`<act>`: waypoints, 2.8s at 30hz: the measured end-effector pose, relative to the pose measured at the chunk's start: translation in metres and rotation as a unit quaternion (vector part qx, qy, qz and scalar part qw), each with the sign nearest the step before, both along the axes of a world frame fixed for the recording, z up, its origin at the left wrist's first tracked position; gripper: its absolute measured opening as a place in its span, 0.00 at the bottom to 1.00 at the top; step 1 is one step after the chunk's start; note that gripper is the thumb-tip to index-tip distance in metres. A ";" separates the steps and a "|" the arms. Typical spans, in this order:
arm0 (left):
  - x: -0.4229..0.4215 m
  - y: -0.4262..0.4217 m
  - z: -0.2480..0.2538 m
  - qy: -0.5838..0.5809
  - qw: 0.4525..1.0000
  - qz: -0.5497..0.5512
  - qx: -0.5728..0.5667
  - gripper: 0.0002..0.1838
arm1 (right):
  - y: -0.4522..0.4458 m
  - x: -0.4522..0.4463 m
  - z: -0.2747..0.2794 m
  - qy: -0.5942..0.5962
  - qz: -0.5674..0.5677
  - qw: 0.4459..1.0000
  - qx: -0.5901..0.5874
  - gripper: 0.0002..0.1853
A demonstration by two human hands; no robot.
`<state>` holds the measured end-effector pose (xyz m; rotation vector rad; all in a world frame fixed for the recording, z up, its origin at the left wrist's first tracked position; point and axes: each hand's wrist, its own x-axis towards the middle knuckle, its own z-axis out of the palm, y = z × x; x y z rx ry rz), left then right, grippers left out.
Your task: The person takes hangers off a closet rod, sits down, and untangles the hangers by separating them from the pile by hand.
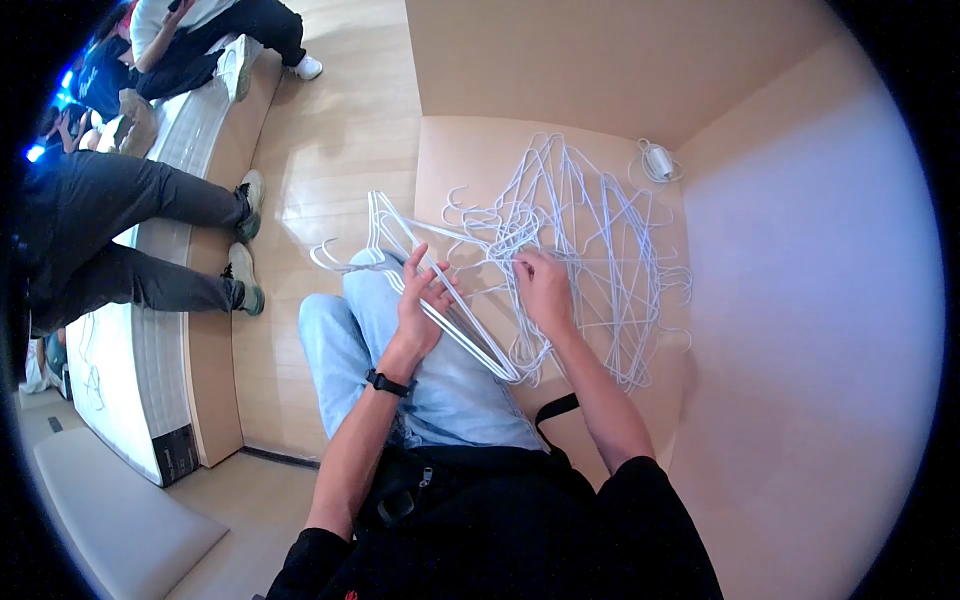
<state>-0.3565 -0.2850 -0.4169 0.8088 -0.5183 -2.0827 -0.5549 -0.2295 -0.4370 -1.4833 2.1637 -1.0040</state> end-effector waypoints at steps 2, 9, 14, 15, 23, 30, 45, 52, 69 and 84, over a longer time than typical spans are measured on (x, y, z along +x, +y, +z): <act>0.000 0.000 0.000 0.000 1.000 -0.001 0.001 0.35 | -0.007 -0.003 -0.002 -0.008 -0.003 1.000 -0.023 0.07; -0.001 0.000 0.000 -0.008 1.000 -0.002 0.002 0.35 | -0.030 -0.007 0.013 0.033 -0.039 0.999 0.001 0.07; 0.000 0.000 0.001 -0.002 1.000 -0.001 0.008 0.36 | -0.044 -0.014 0.014 0.106 -0.043 0.993 0.028 0.08; 0.000 0.000 0.001 -0.005 1.000 -0.001 0.008 0.36 | -0.046 -0.015 0.011 0.136 -0.033 0.990 0.001 0.08; -0.001 0.000 0.001 -0.015 1.000 -0.007 0.000 0.35 | -0.070 -0.028 0.000 0.173 0.099 0.978 -0.053 0.08; 0.000 -0.001 -0.001 -0.016 1.000 -0.006 0.001 0.35 | -0.087 -0.030 0.001 0.165 0.102 0.981 -0.030 0.09; 0.000 -0.002 0.000 -0.011 1.000 -0.022 0.004 0.34 | -0.065 -0.035 0.013 0.150 0.126 0.981 -0.004 0.16; 0.000 -0.002 0.001 -0.007 1.000 -0.018 0.005 0.34 | -0.072 -0.026 0.014 0.185 0.084 0.977 0.055 0.19; 0.002 -0.002 -0.001 -0.013 1.000 -0.029 0.004 0.35 | -0.057 -0.042 0.012 0.117 0.050 0.991 -0.045 0.11; 0.001 -0.002 0.000 -0.006 1.000 -0.027 0.003 0.35 | -0.043 -0.040 0.031 0.159 0.028 0.985 -0.064 0.13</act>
